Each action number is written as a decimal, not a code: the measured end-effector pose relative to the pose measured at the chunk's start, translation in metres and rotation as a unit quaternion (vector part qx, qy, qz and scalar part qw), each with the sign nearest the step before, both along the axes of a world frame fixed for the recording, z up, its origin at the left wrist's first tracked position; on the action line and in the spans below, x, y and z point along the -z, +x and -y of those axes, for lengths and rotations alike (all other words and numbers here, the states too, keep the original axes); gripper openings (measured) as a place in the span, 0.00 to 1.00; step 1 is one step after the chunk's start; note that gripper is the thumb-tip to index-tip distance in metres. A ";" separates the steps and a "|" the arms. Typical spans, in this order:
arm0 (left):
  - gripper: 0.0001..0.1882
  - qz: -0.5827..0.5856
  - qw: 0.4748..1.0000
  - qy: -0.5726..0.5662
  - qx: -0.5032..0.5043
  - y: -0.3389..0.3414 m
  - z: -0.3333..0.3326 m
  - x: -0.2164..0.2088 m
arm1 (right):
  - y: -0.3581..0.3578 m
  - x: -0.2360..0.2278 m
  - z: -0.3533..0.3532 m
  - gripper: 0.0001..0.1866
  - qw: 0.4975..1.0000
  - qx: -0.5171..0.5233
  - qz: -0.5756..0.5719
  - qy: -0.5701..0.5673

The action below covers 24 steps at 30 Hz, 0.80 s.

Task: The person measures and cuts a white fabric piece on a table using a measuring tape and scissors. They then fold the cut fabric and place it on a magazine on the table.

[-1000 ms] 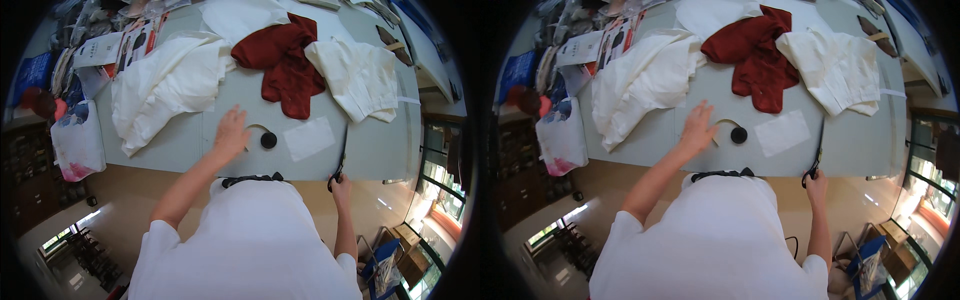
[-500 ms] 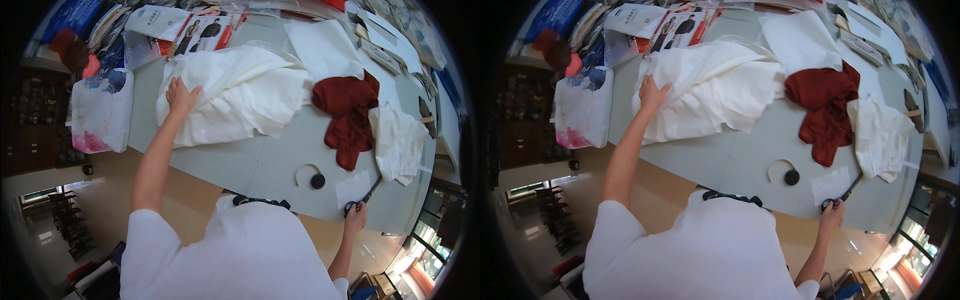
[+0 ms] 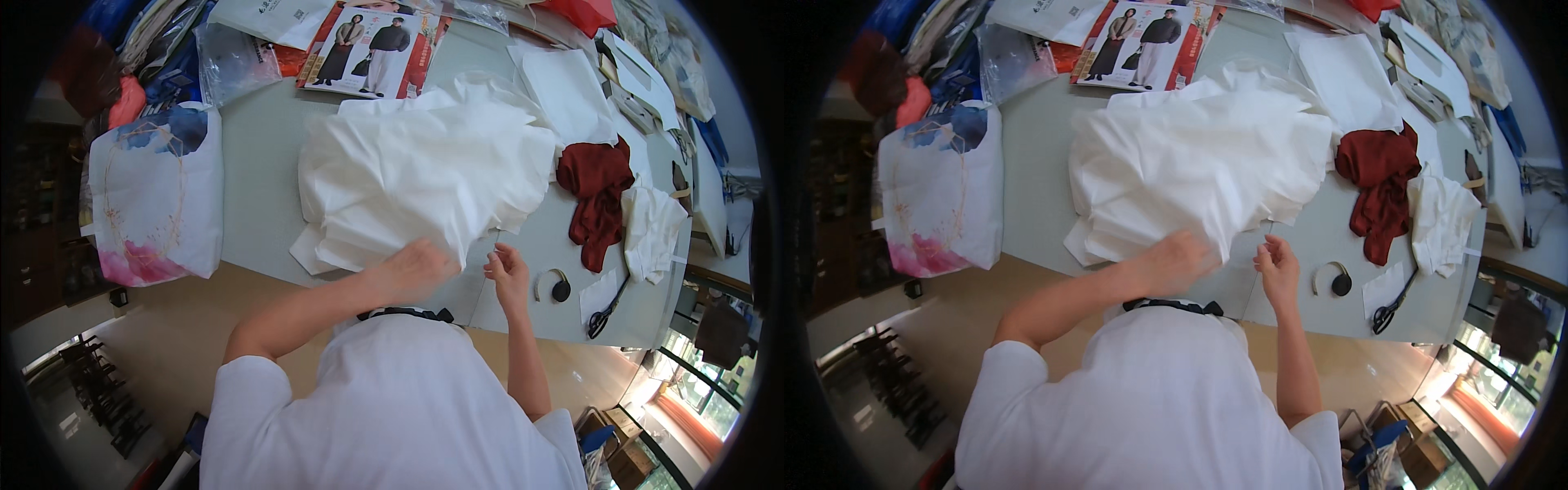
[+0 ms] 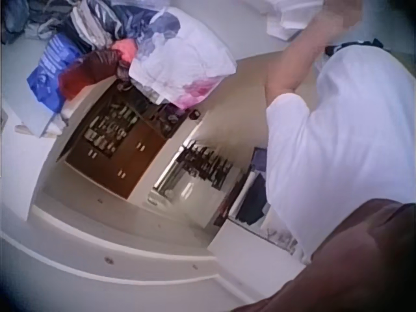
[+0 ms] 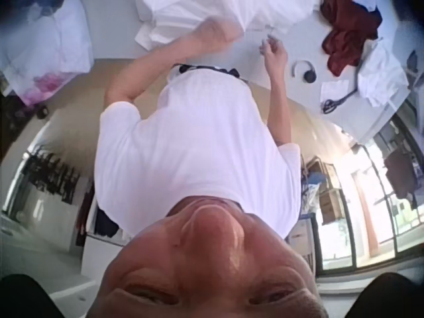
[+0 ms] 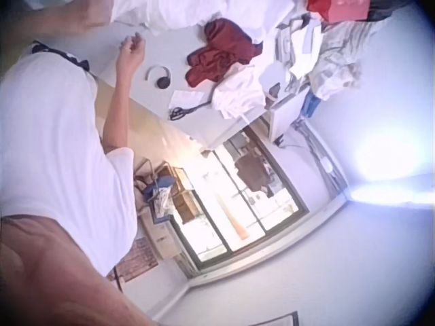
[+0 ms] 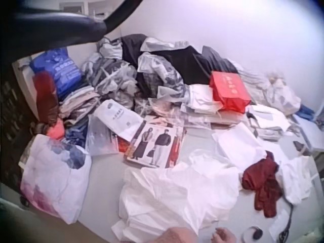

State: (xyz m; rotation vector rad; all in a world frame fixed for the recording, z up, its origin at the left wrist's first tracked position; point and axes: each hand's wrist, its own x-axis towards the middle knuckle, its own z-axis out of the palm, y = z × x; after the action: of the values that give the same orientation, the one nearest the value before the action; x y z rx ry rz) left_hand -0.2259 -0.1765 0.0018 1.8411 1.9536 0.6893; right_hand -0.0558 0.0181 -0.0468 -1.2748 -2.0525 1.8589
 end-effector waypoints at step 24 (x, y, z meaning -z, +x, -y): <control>0.06 0.335 0.917 -0.140 -0.167 -0.023 0.056 -0.004 | -0.182 -0.081 0.001 0.08 0.944 -0.110 -0.176 0.256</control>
State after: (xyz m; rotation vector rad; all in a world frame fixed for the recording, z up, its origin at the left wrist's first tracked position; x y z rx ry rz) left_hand -0.2485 -0.2322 0.0057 0.9267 1.7709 0.9297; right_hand -0.2378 0.0168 0.0346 -0.5627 -2.3142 1.3449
